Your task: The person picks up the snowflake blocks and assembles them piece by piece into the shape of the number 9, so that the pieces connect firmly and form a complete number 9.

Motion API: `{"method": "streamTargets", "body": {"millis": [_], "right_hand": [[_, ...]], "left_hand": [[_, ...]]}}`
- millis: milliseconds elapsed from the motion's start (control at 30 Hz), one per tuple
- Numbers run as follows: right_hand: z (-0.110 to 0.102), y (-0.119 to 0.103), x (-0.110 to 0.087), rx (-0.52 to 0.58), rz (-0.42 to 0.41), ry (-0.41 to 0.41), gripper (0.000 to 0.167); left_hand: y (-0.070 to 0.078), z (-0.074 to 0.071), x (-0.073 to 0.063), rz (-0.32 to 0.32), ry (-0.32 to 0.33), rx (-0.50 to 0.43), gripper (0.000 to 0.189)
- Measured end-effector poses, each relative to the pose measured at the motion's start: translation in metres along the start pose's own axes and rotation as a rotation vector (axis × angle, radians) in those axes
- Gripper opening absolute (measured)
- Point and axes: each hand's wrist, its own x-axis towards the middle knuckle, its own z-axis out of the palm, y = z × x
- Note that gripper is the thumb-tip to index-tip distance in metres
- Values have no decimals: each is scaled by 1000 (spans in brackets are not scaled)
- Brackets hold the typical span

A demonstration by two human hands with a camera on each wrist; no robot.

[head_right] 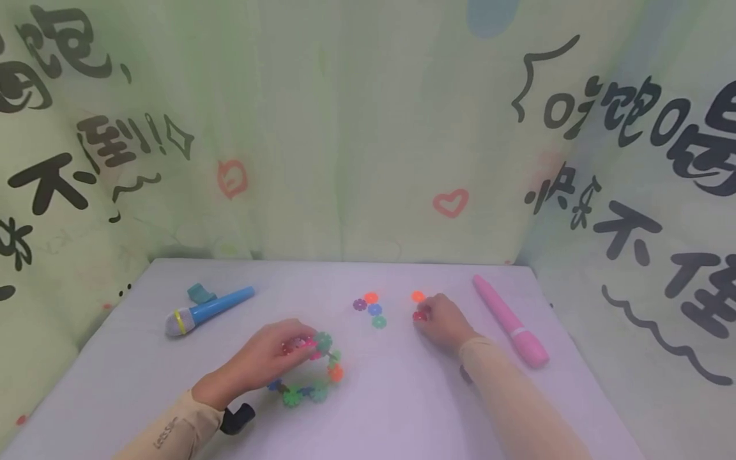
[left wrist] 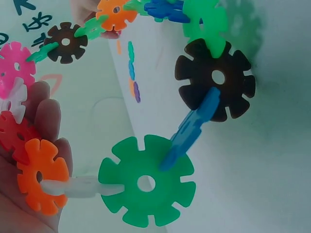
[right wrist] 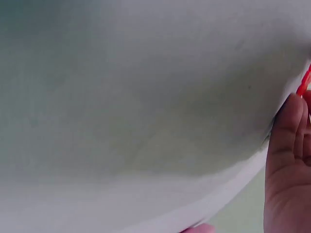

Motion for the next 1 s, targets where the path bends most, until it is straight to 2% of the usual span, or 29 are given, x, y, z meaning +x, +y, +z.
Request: {"method": "streamTargets", "body": {"millis": [200,433,633,800,1000], "right_hand": [[-5,0,-4,54,-3,-27,25],[0,8,-3,43,41,-12,28],[5,7,-4,73,-38,14,24],[3,-4,-9,158,-81,42,20],[-1,-33,-23,317,-135,19,31]], "left_hand": [[0,0,0,-18,-8,-13,35],[0,1,0,-1,-4,-13,34],[0,0,1,0,-6,3,33],[1,-1,2,12,-4,8,31],[1,0,3,9,6,9,30]]}}
